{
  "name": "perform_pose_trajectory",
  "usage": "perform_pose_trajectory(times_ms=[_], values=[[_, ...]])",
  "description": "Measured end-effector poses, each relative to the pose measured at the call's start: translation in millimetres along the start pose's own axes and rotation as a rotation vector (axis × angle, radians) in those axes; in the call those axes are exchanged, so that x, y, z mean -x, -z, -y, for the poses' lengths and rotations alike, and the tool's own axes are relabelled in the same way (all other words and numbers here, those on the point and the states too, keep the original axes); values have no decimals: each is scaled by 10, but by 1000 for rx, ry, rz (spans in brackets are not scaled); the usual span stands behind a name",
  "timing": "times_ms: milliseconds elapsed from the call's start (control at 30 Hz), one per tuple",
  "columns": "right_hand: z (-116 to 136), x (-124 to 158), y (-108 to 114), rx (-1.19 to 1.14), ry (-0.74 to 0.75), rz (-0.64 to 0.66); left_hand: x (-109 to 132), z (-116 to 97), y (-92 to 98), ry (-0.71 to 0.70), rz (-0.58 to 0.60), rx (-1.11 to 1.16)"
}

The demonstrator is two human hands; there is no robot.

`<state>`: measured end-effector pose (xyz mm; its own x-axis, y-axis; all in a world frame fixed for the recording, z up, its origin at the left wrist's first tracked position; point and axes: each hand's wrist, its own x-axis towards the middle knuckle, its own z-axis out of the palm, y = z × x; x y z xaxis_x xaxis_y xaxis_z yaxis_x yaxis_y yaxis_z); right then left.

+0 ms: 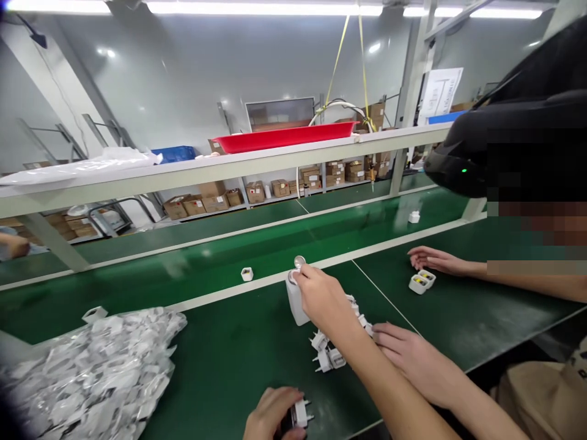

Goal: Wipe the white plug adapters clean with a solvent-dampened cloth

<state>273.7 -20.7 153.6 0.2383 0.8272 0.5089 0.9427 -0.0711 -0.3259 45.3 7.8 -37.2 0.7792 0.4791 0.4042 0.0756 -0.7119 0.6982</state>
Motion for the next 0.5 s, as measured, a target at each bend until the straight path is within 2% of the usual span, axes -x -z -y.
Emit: perform_pose_trajectory(times_ms=[133, 267, 400, 433, 500], values=[[66, 117, 69, -143, -85, -69, 27, 11, 92, 19, 39, 30], [182, 690, 52, -330, -217, -166, 56, -63, 156, 82, 46, 69], [256, 1442, -227, -538, -365, -120, 41, -224, 181, 108, 16, 0], [267, 1591, -332, -563, -368, -88, 31, -264, 182, 118, 11, -24], [294, 1815, -546, -508, -263, -18, 14, -321, 177, 146, 20, -63]])
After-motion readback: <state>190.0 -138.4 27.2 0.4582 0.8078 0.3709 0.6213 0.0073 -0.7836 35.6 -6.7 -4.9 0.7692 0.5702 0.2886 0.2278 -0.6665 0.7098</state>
